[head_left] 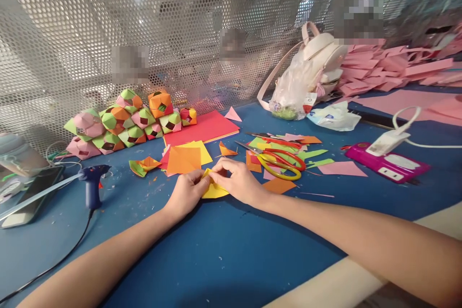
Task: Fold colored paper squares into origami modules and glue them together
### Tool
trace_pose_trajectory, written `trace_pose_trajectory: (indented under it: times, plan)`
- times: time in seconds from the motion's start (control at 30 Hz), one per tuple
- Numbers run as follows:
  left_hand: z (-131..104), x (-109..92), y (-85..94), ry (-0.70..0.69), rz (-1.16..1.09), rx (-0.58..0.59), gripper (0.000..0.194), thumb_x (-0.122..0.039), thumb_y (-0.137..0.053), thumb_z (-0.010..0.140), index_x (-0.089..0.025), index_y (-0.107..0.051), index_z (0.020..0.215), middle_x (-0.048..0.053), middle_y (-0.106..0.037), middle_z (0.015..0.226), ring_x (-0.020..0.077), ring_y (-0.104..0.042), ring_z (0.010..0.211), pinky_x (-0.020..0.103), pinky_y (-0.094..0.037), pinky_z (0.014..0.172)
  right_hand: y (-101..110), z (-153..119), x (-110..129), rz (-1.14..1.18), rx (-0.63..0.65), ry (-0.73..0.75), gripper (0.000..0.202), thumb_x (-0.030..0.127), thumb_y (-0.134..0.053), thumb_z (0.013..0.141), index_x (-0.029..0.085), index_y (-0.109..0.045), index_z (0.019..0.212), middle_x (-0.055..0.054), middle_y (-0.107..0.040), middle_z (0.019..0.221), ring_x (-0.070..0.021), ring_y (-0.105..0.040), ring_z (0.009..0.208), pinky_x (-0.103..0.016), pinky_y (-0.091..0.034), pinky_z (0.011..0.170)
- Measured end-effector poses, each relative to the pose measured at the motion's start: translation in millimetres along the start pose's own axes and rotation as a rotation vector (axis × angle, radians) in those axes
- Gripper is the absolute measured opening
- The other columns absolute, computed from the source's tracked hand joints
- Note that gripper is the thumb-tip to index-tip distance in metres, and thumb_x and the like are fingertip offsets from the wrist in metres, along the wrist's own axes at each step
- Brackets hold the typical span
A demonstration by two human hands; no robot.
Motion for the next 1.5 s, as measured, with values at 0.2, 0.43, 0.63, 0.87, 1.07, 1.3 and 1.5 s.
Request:
trace_pose_trajectory:
  times: [0.2, 0.43, 0.63, 0.87, 1.07, 1.3, 1.5]
  plan:
    - [2, 4, 4.1, -0.032, 0.016, -0.14, 0.028, -0.036, -0.049, 0.085, -0.016, -0.06, 0.101, 0.003, -0.064, 0.085, 0.0135, -0.056, 0.072, 0.023, -0.045, 0.065, 5, 10, -12, -0.038, 0.004, -0.059, 0.017, 0.028, -0.054, 0.081, 0.018, -0.06, 0.07, -0.001, -0.06, 0.07, -0.0136, -0.054, 0.064, -0.025, -0.042, 0.061]
    - [10, 10, 16.4, -0.112, 0.151, -0.247, 0.022, -0.029, -0.044, 0.085, -0.019, -0.06, 0.097, 0.007, -0.062, 0.108, 0.0181, -0.059, 0.098, 0.03, -0.047, 0.085, 28, 33, -50, -0.106, -0.053, -0.158, 0.018, 0.03, -0.056, 0.078, 0.017, -0.065, 0.068, -0.003, -0.064, 0.075, -0.0176, -0.058, 0.071, -0.03, -0.043, 0.068]
    - [18, 20, 50.9, -0.12, 0.345, -0.33, 0.017, -0.02, -0.049, 0.076, -0.018, -0.062, 0.087, 0.01, -0.058, 0.112, 0.026, -0.052, 0.112, 0.042, -0.036, 0.1, 44, 42, -71, -0.061, -0.094, -0.281, 0.022, 0.034, -0.057, 0.085, 0.013, -0.063, 0.089, -0.003, -0.064, 0.088, -0.0181, -0.061, 0.081, -0.034, -0.049, 0.074]
    - [8, 30, 77.5, -0.085, 0.434, -0.391, 0.018, -0.018, -0.048, 0.073, -0.018, -0.063, 0.082, 0.011, -0.057, 0.112, 0.029, -0.052, 0.108, 0.047, -0.035, 0.099, 70, 58, -85, 0.061, -0.179, -0.403, 0.032, 0.033, -0.053, 0.09, 0.016, -0.053, 0.116, -0.008, -0.056, 0.115, -0.02, -0.058, 0.097, -0.04, -0.051, 0.081]
    - [-9, 15, 57.9, -0.106, 0.309, -0.309, 0.016, -0.018, -0.051, 0.072, -0.02, -0.065, 0.078, 0.008, -0.059, 0.108, 0.0261, -0.054, 0.106, 0.038, -0.042, 0.093, 56, 63, -84, 0.045, 0.041, -0.354, 0.032, 0.032, -0.053, 0.09, 0.015, -0.053, 0.116, -0.008, -0.056, 0.115, -0.0197, -0.058, 0.097, -0.04, -0.051, 0.081]
    - [-36, 7, 42.2, 0.017, -0.009, -0.234, 0.016, -0.028, -0.057, 0.076, -0.017, -0.065, 0.085, 0.009, -0.065, 0.094, 0.0223, -0.062, 0.086, 0.039, -0.047, 0.084, 29, 43, -39, -0.064, 0.189, -0.062, 0.023, 0.031, -0.052, 0.09, 0.013, -0.06, 0.102, -0.007, -0.062, 0.104, -0.0191, -0.06, 0.091, -0.039, -0.049, 0.081]
    - [-50, 6, 36.7, 0.176, -0.457, -0.22, 0.038, -0.043, -0.052, 0.083, -0.013, -0.054, 0.107, 0.014, -0.063, 0.105, 0.017, -0.066, 0.075, 0.034, -0.053, 0.073, 1, 4, 20, -0.023, 0.393, 0.282, 0.019, 0.023, -0.047, 0.088, 0.02, -0.061, 0.101, -0.007, -0.062, 0.116, -0.0188, -0.056, 0.108, -0.035, -0.043, 0.095]
Point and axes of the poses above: each hand's wrist, its own z-axis towards the middle knuckle, its own y-axis out of the back of the hand, x = y × z, the point moved 2 cm from there along z, towards the middle knuckle
